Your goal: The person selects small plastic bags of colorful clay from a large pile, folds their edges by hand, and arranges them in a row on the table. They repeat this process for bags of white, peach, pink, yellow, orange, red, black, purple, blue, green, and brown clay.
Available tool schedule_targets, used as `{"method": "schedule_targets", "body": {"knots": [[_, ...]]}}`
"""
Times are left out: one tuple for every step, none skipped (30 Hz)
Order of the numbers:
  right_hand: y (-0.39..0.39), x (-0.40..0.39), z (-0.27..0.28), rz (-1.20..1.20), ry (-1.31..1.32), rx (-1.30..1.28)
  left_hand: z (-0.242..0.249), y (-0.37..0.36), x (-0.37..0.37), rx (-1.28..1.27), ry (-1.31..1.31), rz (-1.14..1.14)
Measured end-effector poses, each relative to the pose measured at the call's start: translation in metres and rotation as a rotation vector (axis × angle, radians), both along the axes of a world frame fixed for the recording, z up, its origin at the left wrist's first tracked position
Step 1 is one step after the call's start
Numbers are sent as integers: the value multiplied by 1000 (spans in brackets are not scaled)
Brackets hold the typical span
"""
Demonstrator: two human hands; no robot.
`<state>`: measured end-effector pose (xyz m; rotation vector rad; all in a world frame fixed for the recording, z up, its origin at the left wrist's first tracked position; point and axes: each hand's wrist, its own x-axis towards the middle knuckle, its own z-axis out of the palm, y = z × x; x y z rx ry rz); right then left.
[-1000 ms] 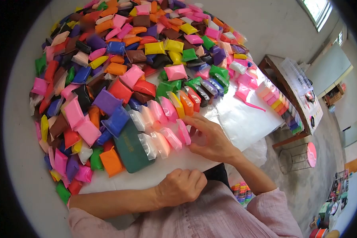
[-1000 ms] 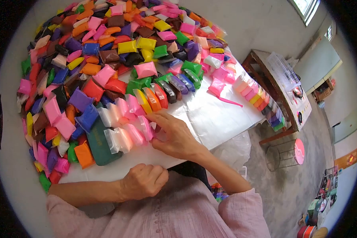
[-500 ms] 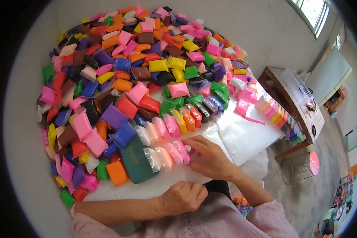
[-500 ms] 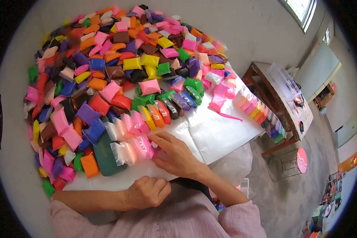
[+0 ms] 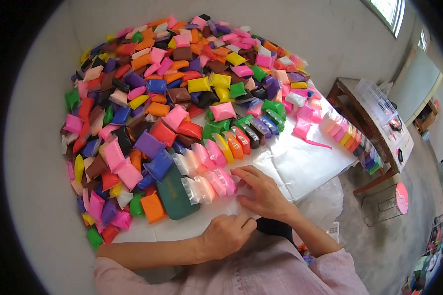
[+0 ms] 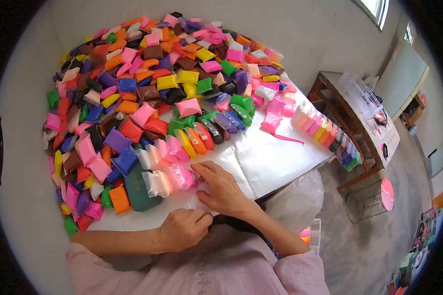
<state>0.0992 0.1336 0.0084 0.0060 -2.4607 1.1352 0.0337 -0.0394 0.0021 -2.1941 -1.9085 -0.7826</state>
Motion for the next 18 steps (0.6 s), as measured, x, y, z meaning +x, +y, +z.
{"method": "schedule_targets", "body": {"knots": [[0, 1, 2, -2, -17, -20, 4, 0, 1, -39, -2, 4], [0, 2, 3, -2, -34, -39, 7, -1, 2, -78, -4, 10], [0, 3, 2, 1, -23, -38, 8, -1, 4, -99, -4, 22], [0, 2, 0, 4, -10, -38, 10, -1, 6, -119, -3, 34], [0, 1, -2, 5, 6, -37, 10, 0, 8, -139, 1, 44], [0, 0, -3, 3, 26, -2, 10, 1, 10, -148, 25, 62], [-1, -1, -4, 0, 46, 33, 10, 3, 13, -155, 48, 79], [-1, -1, -5, -2, 64, 69, 10, 5, 16, -162, 69, 97], [-1, 0, -4, 3, 33, 41, 7, 10, 17, -137, 59, 73], [1, 1, -3, 7, 3, 14, 2, 16, 17, -111, 49, 48], [3, 2, -1, 9, -25, -10, -2, 21, 15, -83, 42, 22], [5, 5, 0, 13, -33, -41, -3, 24, 11, -75, 64, -30], [6, 8, 1, 16, -40, -71, -4, 28, 7, -65, 88, -82], [9, 11, 4, 19, -44, -97, -4, 31, 3, -53, 116, -133], [14, 13, 8, 5, -21, -134, -3, 34, 0, -17, 94, -154], [19, 16, 12, -7, 1, -171, -2, 33, 0, 18, 71, -175], [23, 18, 16, -20, 21, -212, -3, 32, -1, 49, 44, -198], [27, 15, 27, -59, 86, -214, -6, 33, -1, 54, 52, -198]]}}
